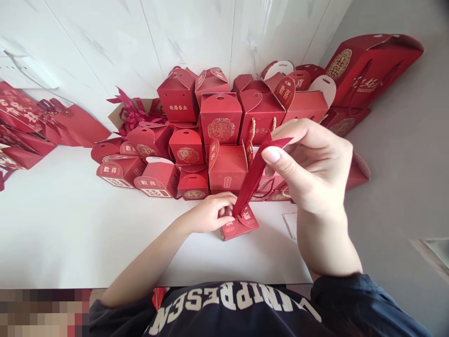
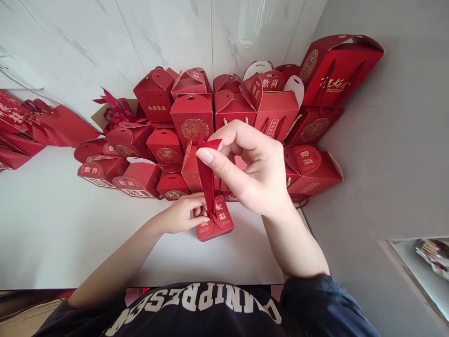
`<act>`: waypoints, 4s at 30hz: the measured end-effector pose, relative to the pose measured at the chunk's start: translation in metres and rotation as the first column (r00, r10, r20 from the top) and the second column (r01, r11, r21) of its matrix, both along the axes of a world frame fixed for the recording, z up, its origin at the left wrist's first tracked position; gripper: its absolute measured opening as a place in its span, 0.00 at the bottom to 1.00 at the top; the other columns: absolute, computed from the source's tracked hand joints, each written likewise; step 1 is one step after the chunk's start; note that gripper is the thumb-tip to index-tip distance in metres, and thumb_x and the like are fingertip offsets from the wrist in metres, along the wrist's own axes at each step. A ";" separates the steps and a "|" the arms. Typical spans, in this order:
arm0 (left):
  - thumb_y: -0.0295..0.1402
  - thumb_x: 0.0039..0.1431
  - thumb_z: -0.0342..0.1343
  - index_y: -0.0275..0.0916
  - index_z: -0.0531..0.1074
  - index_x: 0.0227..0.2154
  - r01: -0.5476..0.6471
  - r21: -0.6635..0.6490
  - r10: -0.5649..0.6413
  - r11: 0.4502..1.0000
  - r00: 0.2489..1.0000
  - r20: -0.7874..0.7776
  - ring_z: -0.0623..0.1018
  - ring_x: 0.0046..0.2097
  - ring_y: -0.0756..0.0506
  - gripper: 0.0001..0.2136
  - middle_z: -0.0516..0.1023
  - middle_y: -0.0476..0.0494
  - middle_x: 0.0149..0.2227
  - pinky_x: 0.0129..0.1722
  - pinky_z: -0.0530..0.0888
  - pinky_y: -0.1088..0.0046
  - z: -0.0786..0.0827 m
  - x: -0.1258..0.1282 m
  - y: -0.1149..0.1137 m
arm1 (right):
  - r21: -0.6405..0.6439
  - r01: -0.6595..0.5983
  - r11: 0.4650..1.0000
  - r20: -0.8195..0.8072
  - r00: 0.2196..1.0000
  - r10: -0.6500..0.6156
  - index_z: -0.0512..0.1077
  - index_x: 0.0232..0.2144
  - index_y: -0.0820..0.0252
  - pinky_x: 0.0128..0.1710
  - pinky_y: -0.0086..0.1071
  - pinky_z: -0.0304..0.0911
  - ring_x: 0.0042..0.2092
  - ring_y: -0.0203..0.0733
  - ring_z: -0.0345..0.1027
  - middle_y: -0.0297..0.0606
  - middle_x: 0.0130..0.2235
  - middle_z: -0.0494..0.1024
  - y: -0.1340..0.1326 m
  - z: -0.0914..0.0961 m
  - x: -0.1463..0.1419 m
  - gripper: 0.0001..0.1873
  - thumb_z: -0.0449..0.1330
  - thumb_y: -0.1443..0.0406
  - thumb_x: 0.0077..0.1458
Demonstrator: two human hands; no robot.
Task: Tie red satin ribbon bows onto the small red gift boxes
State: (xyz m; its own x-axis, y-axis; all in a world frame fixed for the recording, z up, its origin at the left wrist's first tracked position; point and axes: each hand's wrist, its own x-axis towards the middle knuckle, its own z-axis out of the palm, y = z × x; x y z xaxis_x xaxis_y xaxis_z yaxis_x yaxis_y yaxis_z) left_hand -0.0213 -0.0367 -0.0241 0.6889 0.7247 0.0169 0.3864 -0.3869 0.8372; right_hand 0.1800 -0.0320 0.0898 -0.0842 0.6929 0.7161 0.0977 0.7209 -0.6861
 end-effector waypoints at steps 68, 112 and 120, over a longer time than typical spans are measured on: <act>0.32 0.57 0.56 0.35 0.71 0.29 -0.089 -0.359 0.086 0.929 0.996 -0.022 0.82 0.31 0.44 0.05 0.81 0.45 0.30 0.29 0.76 0.73 0.002 0.022 0.016 | -0.604 -0.099 0.790 0.101 0.975 0.199 0.72 0.25 0.58 0.34 0.33 0.64 0.31 0.41 0.69 0.36 0.27 0.76 -0.041 -0.111 0.005 0.18 0.57 0.56 0.63; 0.40 0.58 0.60 0.35 0.74 0.35 0.078 -0.314 -0.093 0.946 0.995 -0.035 0.81 0.42 0.42 0.11 0.82 0.42 0.38 0.41 0.75 0.69 0.004 0.003 0.021 | -0.738 -0.367 0.566 0.250 0.631 0.735 0.69 0.45 0.60 0.30 0.27 0.64 0.30 0.33 0.67 0.34 0.36 0.75 0.027 -0.112 0.033 0.09 0.55 0.62 0.65; 0.39 0.59 0.60 0.36 0.75 0.38 0.080 -0.409 -0.075 0.909 0.997 0.028 0.81 0.43 0.42 0.11 0.83 0.41 0.39 0.43 0.76 0.68 0.006 -0.001 0.021 | -0.532 -0.352 0.770 0.298 0.773 0.559 0.72 0.39 0.61 0.38 0.32 0.66 0.38 0.38 0.69 0.37 0.39 0.75 0.016 -0.106 0.039 0.05 0.62 0.68 0.59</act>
